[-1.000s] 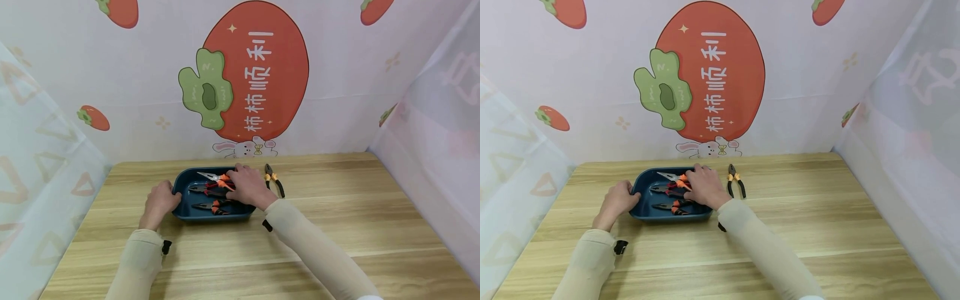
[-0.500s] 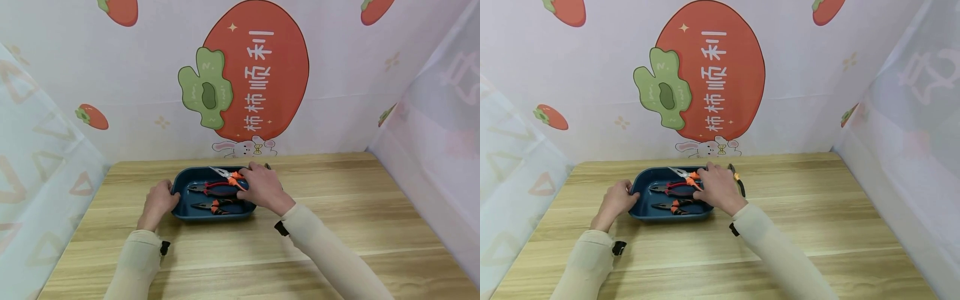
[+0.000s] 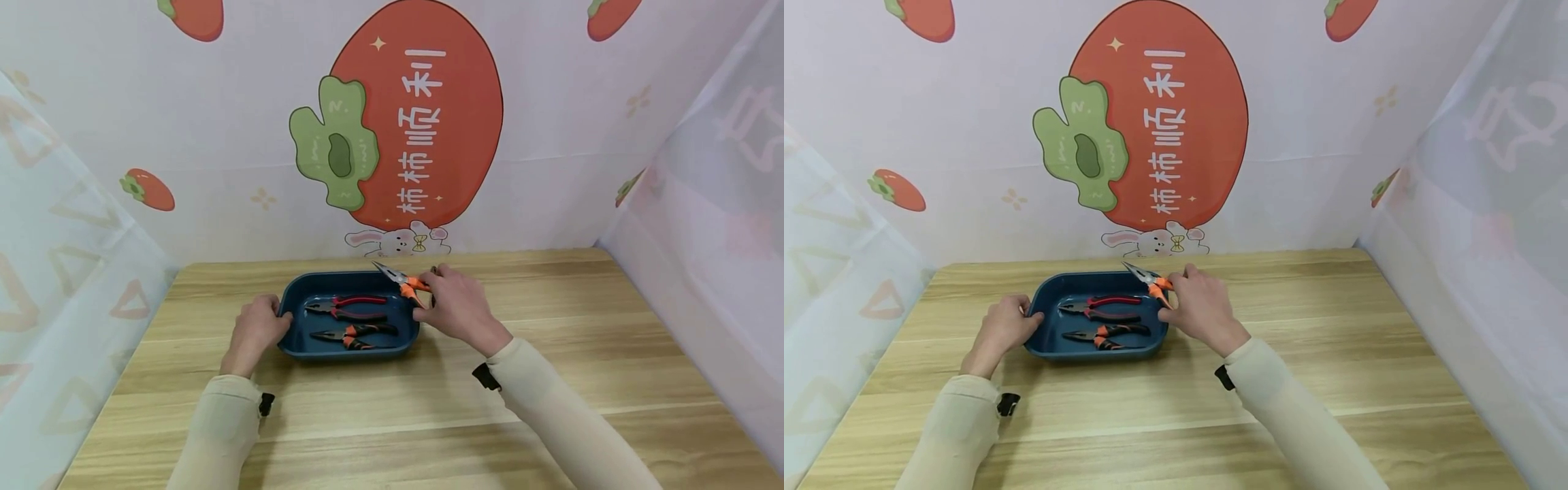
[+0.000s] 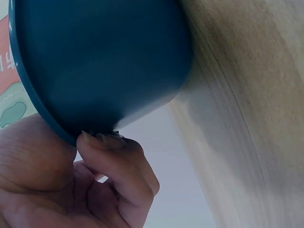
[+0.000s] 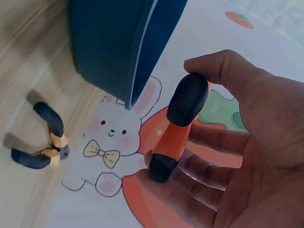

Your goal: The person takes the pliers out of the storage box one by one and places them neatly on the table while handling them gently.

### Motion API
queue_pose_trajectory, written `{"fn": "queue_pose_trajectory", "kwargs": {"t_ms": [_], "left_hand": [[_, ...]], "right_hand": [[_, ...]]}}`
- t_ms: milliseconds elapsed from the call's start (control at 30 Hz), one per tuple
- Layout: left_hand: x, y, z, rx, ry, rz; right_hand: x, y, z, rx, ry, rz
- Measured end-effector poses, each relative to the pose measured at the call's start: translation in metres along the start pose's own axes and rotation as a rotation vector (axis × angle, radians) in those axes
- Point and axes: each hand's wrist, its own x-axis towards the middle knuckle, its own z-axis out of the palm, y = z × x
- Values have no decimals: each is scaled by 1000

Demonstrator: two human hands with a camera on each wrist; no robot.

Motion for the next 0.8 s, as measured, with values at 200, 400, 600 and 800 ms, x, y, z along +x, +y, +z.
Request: {"fn": "queue_pose_trajectory", "kwargs": {"t_ms": [200, 400, 600, 800], "left_hand": [[2, 0, -1, 38, -41, 2], [1, -2, 0, 38, -61, -4], [1, -4, 2, 15, -62, -12], [0, -3, 2, 11, -62, -13]], "right_hand": [[-7, 7, -3, 4, 9, 28], [-11, 14, -5, 13, -5, 77], [-16, 25, -5, 11, 11, 90], [-22, 36, -5, 15, 19, 118]]}}
